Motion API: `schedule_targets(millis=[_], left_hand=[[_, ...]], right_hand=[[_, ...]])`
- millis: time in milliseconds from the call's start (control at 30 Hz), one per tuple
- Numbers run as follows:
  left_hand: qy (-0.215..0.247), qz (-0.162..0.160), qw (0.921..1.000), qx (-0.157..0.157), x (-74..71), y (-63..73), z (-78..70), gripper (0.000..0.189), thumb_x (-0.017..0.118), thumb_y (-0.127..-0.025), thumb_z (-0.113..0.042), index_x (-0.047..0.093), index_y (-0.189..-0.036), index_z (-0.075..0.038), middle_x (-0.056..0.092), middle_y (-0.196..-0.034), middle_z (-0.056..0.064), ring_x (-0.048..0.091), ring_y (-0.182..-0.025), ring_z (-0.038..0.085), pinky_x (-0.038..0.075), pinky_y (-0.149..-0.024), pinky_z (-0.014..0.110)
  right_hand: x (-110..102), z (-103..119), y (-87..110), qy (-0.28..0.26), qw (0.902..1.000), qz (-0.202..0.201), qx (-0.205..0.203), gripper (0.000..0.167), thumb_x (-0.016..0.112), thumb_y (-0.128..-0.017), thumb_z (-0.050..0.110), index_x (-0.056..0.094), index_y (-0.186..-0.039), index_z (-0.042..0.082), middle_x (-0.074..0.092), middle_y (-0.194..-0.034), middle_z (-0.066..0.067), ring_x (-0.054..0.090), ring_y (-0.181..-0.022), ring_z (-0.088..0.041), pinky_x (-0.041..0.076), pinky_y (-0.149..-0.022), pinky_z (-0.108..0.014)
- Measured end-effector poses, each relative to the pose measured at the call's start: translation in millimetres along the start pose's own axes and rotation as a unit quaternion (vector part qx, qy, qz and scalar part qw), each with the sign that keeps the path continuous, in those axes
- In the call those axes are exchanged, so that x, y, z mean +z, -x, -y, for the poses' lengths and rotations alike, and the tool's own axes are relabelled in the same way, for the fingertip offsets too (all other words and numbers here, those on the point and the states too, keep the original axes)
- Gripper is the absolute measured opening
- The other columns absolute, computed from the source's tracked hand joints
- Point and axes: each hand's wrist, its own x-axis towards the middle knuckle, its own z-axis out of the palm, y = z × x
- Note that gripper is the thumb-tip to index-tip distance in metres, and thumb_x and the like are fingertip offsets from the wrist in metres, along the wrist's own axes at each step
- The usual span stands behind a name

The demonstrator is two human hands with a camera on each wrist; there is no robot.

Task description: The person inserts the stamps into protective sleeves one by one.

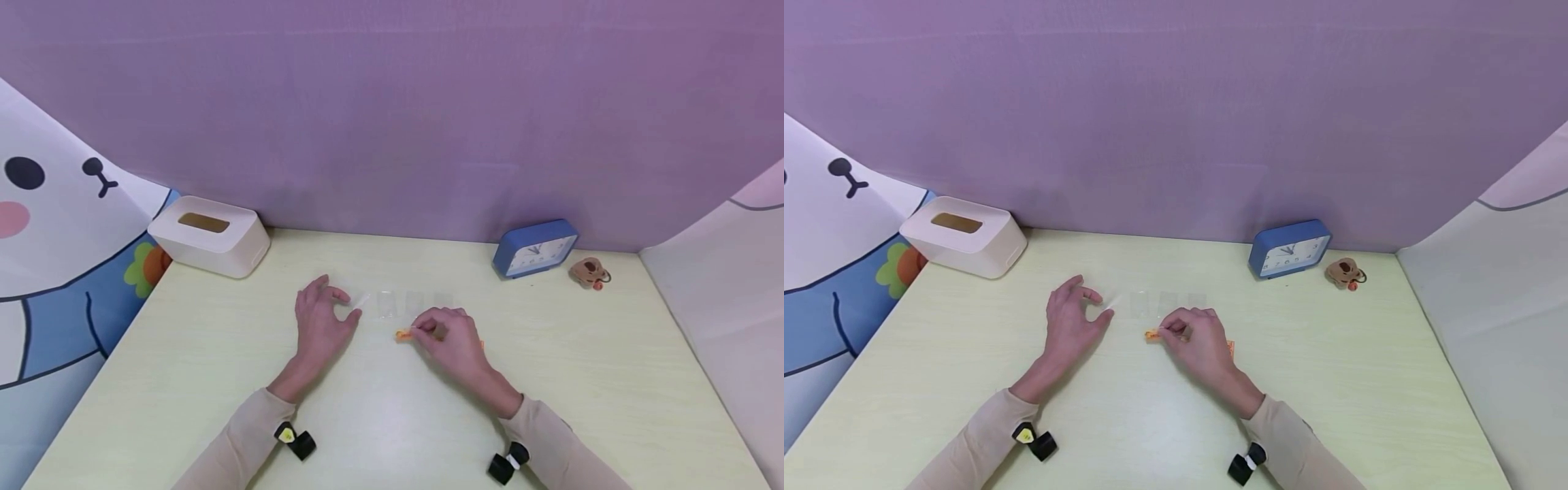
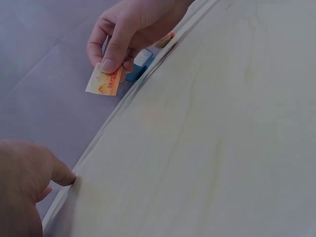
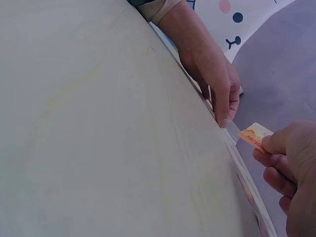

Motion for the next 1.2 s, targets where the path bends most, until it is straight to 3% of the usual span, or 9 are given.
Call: schedule_targets(millis=[300,467,600,700,800,900,1033,1200], left_hand=[[0.015,-0.024,0.999,0.033,0.3,-1.3,1.5,0.009,0.084,-0.091,-0.007,0.075,-0.092,-0.004,0.058,-0.153,0.031,0.045,-0.15,0.05,0.023,-0.129,0.067],[0.085,-0.045,0.9939,0.054,-0.9,-3.4,-3.4,0.011,0.083,-0.093,-0.003,0.072,-0.092,-0.006,0.068,-0.145,0.021,0.055,-0.143,0.045,0.04,-0.122,0.06],[0.145,-0.043,0.9848,0.085,-0.6,-2.6,-8.1,0.012,0.083,-0.094,0.0,0.073,-0.095,-0.006,0.078,-0.129,0.012,0.071,-0.123,0.033,0.056,-0.105,0.046],[0.203,-0.03,0.9766,0.065,0.7,1.6,-13.1,0.012,0.082,-0.094,0.003,0.074,-0.095,-0.006,0.081,-0.117,0.009,0.073,-0.098,0.025,0.058,-0.083,0.029],[0.254,-0.02,0.9666,0.029,3.0,5.6,-18.3,0.013,0.082,-0.094,0.005,0.075,-0.094,-0.006,0.082,-0.111,0.007,0.069,-0.083,0.019,0.053,-0.071,0.02],[0.294,-0.005,0.9557,0.013,5.4,8.4,-22.2,0.013,0.081,-0.094,0.008,0.074,-0.095,-0.003,0.083,-0.107,0.011,0.071,-0.082,0.016,0.054,-0.073,0.02],[0.329,0.018,0.9442,0.018,8.3,12.2,-25.1,0.015,0.08,-0.094,0.011,0.072,-0.098,-0.001,0.082,-0.101,0.015,0.073,-0.085,0.013,0.056,-0.075,0.02],[0.34,0.046,0.9389,0.023,11.5,18.0,-29.4,0.015,0.081,-0.095,0.008,0.072,-0.104,0.0,0.079,-0.099,0.016,0.07,-0.085,0.012,0.053,-0.074,0.019]], right_hand=[[-3.2,-1.0,-1.0,-0.032,0.9994,-0.012,-0.009,0.01,0.09,-0.092,0.005,0.084,-0.097,0.012,0.08,-0.084,0.008,0.07,-0.076,-0.009,0.044,-0.086,-0.037],[-5.2,-2.3,-1.1,-0.048,0.9987,-0.018,-0.008,0.006,0.088,-0.095,0.008,0.083,-0.099,0.009,0.08,-0.084,0.007,0.071,-0.079,-0.01,0.046,-0.093,-0.041],[-5.4,-1.4,-1.3,-0.077,0.9967,-0.02,0.018,0.006,0.087,-0.096,0.007,0.083,-0.1,0.008,0.081,-0.086,0.006,0.072,-0.08,-0.012,0.049,-0.099,-0.044],[-5.3,1.2,-1.5,-0.104,0.993,-0.03,0.047,0.007,0.087,-0.096,0.004,0.083,-0.1,0.007,0.081,-0.089,0.002,0.073,-0.082,-0.013,0.055,-0.092,-0.041],[-5.3,2.3,-2.1,-0.126,0.9883,-0.049,0.07,0.007,0.088,-0.095,0.004,0.082,-0.098,0.007,0.081,-0.092,-0.001,0.073,-0.083,-0.013,0.058,-0.082,-0.033],[-5.8,2.0,-2.6,-0.143,0.9843,-0.065,0.082,0.008,0.09,-0.094,0.005,0.082,-0.097,0.008,0.08,-0.092,-0.002,0.072,-0.084,-0.012,0.056,-0.082,-0.028],[-6.5,2.3,-2.5,-0.158,0.9809,-0.081,0.079,0.008,0.089,-0.094,0.005,0.082,-0.098,0.008,0.08,-0.092,-0.004,0.07,-0.085,-0.013,0.055,-0.087,-0.032],[-7.6,3.7,-1.2,-0.172,0.9776,-0.094,0.077,0.007,0.088,-0.095,0.004,0.082,-0.098,0.007,0.079,-0.092,-0.006,0.068,-0.087,-0.014,0.055,-0.089,-0.036]])
